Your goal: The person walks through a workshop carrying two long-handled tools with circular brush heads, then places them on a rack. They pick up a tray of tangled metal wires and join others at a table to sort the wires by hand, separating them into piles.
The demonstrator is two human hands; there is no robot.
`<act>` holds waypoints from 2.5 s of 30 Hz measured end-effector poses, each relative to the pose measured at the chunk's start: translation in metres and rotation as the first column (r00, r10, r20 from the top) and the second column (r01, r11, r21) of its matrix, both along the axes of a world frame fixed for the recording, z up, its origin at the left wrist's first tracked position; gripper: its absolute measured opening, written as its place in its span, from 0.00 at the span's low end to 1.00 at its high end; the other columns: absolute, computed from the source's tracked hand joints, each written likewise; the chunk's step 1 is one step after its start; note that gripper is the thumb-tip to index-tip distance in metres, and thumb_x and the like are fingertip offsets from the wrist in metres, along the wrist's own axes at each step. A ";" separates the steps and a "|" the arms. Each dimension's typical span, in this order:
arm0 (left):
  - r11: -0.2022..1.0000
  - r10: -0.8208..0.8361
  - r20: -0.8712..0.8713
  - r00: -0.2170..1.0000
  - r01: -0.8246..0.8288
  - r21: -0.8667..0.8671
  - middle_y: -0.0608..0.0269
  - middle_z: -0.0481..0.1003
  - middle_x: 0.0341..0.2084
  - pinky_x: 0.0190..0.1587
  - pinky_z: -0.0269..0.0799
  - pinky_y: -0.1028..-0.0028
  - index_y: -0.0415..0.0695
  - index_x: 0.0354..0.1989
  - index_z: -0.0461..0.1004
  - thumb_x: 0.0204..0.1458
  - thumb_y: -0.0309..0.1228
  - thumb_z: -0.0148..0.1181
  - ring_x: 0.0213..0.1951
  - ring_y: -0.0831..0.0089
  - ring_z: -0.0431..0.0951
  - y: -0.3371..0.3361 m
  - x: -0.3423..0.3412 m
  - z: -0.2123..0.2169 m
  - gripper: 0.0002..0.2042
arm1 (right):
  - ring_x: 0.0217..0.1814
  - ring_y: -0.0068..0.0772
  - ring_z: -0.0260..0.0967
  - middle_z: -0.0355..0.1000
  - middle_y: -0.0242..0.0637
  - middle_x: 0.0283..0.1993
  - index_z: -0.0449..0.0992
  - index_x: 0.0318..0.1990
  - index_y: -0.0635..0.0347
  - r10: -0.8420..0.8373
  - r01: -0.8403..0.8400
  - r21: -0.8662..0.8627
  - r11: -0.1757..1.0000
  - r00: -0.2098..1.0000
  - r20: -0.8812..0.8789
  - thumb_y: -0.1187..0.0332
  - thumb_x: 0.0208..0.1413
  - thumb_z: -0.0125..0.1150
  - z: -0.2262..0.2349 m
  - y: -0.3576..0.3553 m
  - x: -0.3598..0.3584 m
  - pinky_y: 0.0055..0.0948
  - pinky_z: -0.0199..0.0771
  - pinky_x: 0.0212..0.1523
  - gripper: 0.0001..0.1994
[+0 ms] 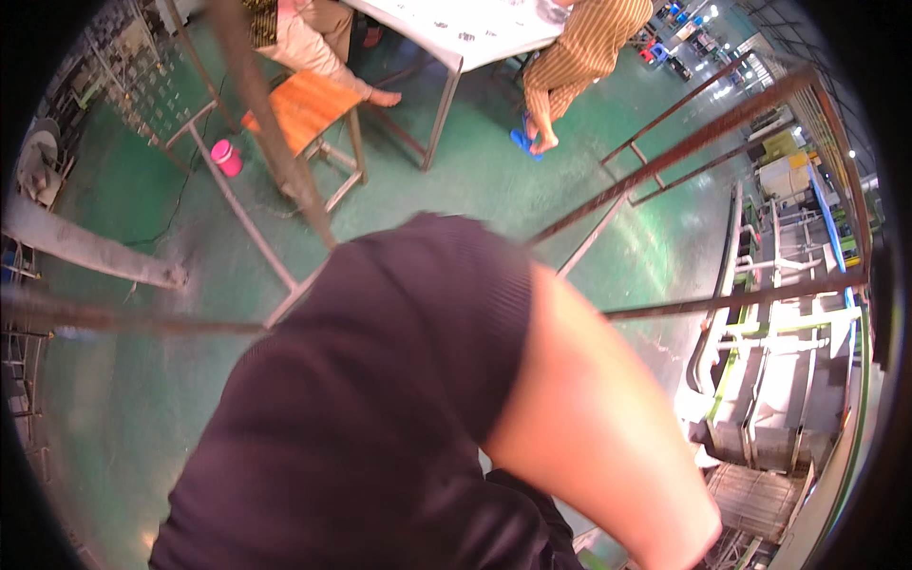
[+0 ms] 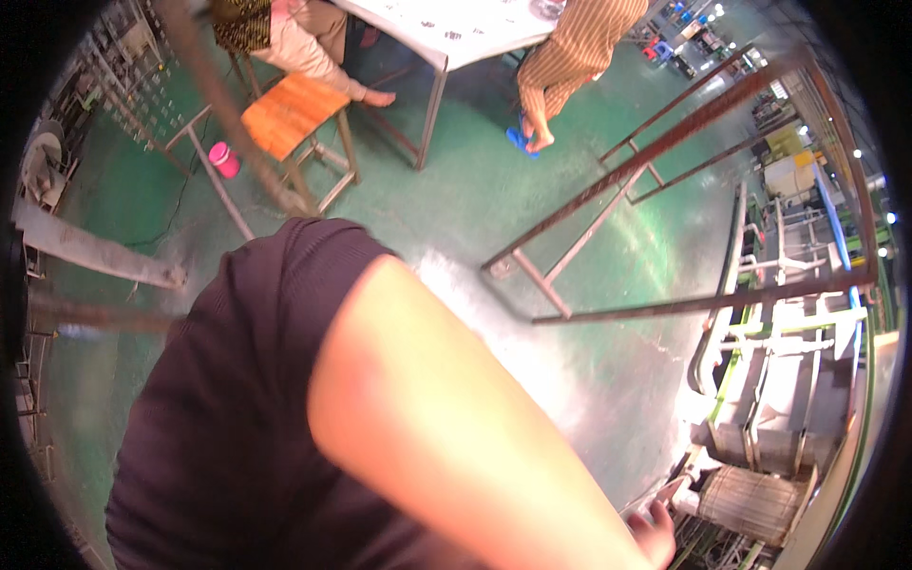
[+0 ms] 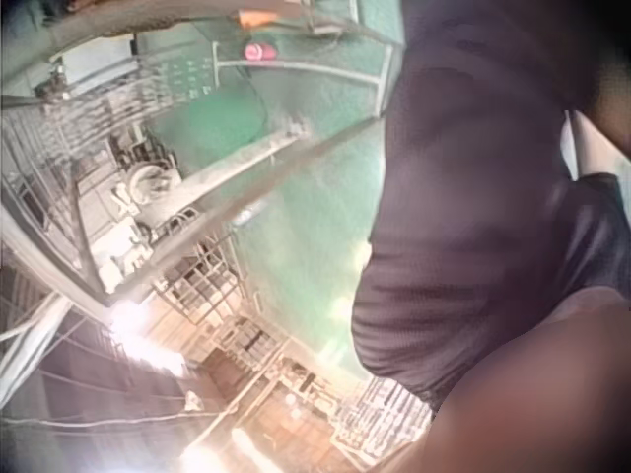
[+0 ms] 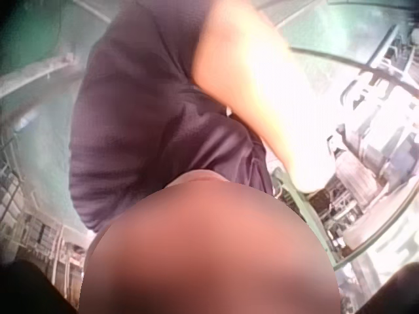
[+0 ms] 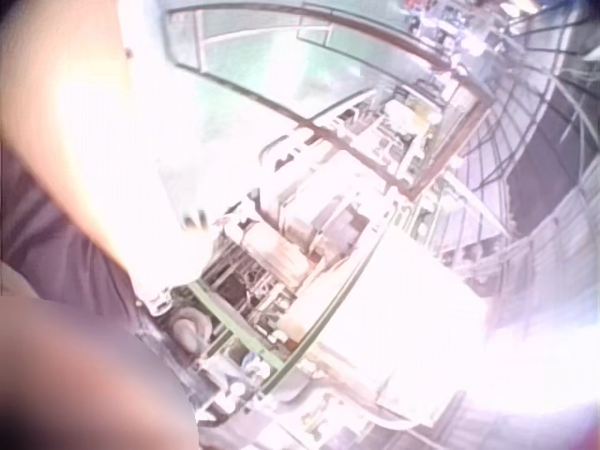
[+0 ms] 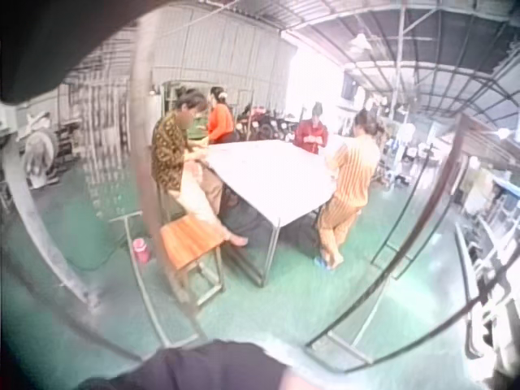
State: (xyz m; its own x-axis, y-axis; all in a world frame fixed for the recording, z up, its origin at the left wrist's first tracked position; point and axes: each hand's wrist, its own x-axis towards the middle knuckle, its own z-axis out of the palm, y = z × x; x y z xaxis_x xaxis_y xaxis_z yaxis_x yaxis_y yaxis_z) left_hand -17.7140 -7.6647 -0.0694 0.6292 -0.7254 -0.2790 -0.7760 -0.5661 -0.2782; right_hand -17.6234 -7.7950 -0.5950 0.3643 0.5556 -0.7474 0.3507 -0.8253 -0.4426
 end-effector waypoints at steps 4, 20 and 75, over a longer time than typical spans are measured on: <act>0.972 0.205 -0.117 0.972 -0.216 -0.090 0.64 0.76 0.38 0.38 0.72 0.56 0.51 0.36 0.79 0.46 0.38 0.57 0.41 0.67 0.75 0.133 0.045 -0.001 0.11 | 0.27 0.32 0.75 0.75 0.44 0.29 0.76 0.33 0.64 0.037 -0.038 0.037 0.999 0.999 0.029 0.61 0.52 0.54 0.020 0.165 0.066 0.31 0.74 0.30 0.13; -0.661 0.690 -0.647 -0.324 -0.647 -0.380 0.54 0.72 0.42 0.48 0.67 0.61 0.43 0.42 0.71 0.51 0.36 0.54 0.46 0.55 0.71 0.552 -0.023 -0.259 0.13 | 0.27 0.29 0.76 0.77 0.38 0.28 0.77 0.33 0.60 0.266 -0.239 0.314 0.919 0.963 -0.044 0.63 0.52 0.55 0.035 0.742 0.190 0.28 0.74 0.33 0.11; -0.507 0.857 -0.475 -0.199 -0.158 -0.848 0.52 0.70 0.47 0.50 0.66 0.68 0.36 0.49 0.68 0.52 0.22 0.51 0.50 0.63 0.70 1.072 0.317 -0.205 0.14 | 0.45 0.44 0.71 0.74 0.42 0.40 0.78 0.35 0.53 0.423 -0.443 0.193 0.876 0.896 0.136 0.62 0.47 0.54 0.061 1.148 0.471 0.39 0.70 0.44 0.11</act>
